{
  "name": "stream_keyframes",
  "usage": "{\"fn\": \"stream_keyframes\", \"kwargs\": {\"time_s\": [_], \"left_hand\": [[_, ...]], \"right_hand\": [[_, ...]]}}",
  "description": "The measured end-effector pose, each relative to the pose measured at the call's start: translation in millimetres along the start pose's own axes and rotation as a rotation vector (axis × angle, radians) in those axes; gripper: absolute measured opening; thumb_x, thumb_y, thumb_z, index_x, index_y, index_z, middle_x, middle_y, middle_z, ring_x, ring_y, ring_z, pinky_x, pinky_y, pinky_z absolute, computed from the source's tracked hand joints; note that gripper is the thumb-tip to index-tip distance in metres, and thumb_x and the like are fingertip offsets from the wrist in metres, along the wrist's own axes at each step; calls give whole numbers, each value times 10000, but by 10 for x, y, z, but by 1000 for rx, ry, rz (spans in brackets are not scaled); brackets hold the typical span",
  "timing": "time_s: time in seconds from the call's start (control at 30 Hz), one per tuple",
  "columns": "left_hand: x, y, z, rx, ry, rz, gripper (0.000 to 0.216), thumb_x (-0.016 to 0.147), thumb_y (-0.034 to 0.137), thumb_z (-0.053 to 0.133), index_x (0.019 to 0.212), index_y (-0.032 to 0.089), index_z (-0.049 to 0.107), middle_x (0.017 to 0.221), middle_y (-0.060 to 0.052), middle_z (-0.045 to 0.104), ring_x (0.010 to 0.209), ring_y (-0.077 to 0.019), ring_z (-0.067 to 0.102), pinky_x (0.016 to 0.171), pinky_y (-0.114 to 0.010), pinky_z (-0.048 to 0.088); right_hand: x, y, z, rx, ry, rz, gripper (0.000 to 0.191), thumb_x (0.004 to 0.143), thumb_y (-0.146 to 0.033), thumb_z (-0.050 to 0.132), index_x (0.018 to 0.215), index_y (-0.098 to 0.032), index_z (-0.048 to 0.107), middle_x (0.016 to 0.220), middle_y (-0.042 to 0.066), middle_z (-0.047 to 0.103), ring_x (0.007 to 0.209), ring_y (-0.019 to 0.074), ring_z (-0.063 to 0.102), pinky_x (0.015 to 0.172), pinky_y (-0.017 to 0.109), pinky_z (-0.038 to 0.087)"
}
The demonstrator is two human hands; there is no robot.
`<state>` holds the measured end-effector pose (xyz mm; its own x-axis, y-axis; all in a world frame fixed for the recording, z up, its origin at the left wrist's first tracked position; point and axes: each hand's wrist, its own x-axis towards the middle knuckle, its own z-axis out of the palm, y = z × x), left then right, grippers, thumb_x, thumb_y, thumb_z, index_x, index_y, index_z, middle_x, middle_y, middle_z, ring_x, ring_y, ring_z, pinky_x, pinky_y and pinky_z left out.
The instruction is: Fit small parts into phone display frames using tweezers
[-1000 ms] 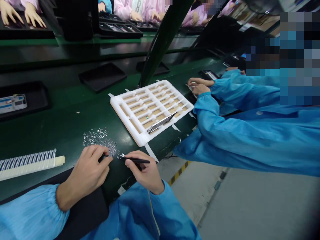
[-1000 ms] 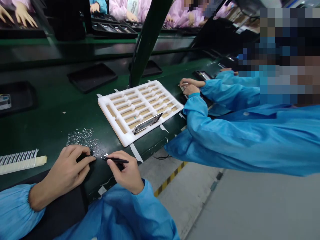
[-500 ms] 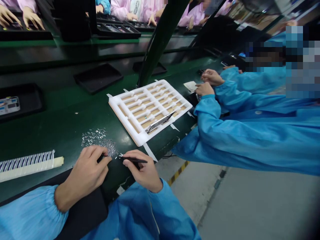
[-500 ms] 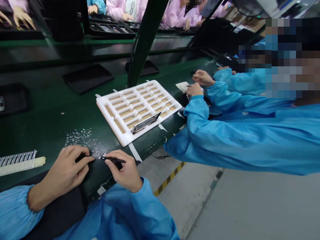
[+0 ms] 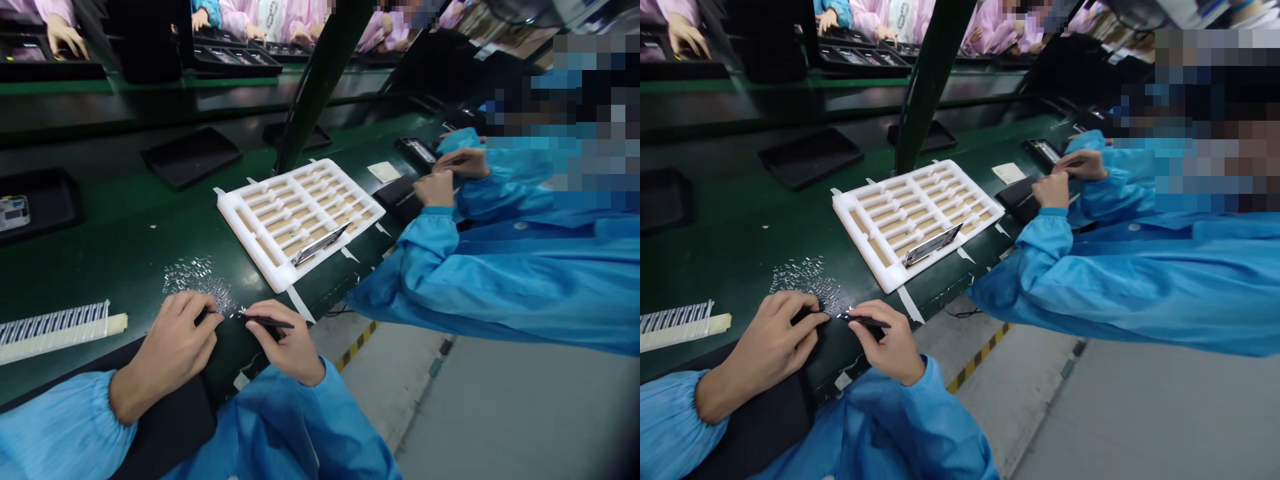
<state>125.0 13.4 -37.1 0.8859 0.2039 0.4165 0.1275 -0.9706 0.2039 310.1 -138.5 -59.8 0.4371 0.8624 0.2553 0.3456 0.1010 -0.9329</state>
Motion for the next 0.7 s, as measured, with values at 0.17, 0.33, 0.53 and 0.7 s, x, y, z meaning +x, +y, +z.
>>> {"fn": "stream_keyframes", "kwargs": {"time_s": [0.17,0.33,0.53,0.7], "left_hand": [[-5,-3,-1,2,10,10,194,986,88,562,1095,146,711,1125,-127,643,1059,-293,561,852,-447,473],[-2,4,-1,17,-28,24,277,993,112,573,1226,168,715,1170,-140,632,1078,-311,561,864,-471,484],[6,7,-3,75,-69,18,342,995,142,577,1292,214,729,1231,-159,628,1127,-336,561,889,-487,494],[10,0,4,111,-89,37,325,984,159,595,1265,211,748,1244,-168,634,1122,-349,574,892,-499,501]], "right_hand": [[-3,8,-1,5,-16,4,122,977,-185,740,1061,-222,820,1014,70,811,977,197,775,913,317,622],[30,-2,29,86,21,133,116,978,-269,746,1013,-191,825,962,83,795,844,188,775,801,311,654],[133,32,52,269,-1,386,388,923,-528,798,991,-146,786,783,66,770,672,173,759,672,290,678],[186,44,57,314,-9,442,487,869,-618,824,954,-141,774,732,61,763,645,177,758,659,293,684]]}}
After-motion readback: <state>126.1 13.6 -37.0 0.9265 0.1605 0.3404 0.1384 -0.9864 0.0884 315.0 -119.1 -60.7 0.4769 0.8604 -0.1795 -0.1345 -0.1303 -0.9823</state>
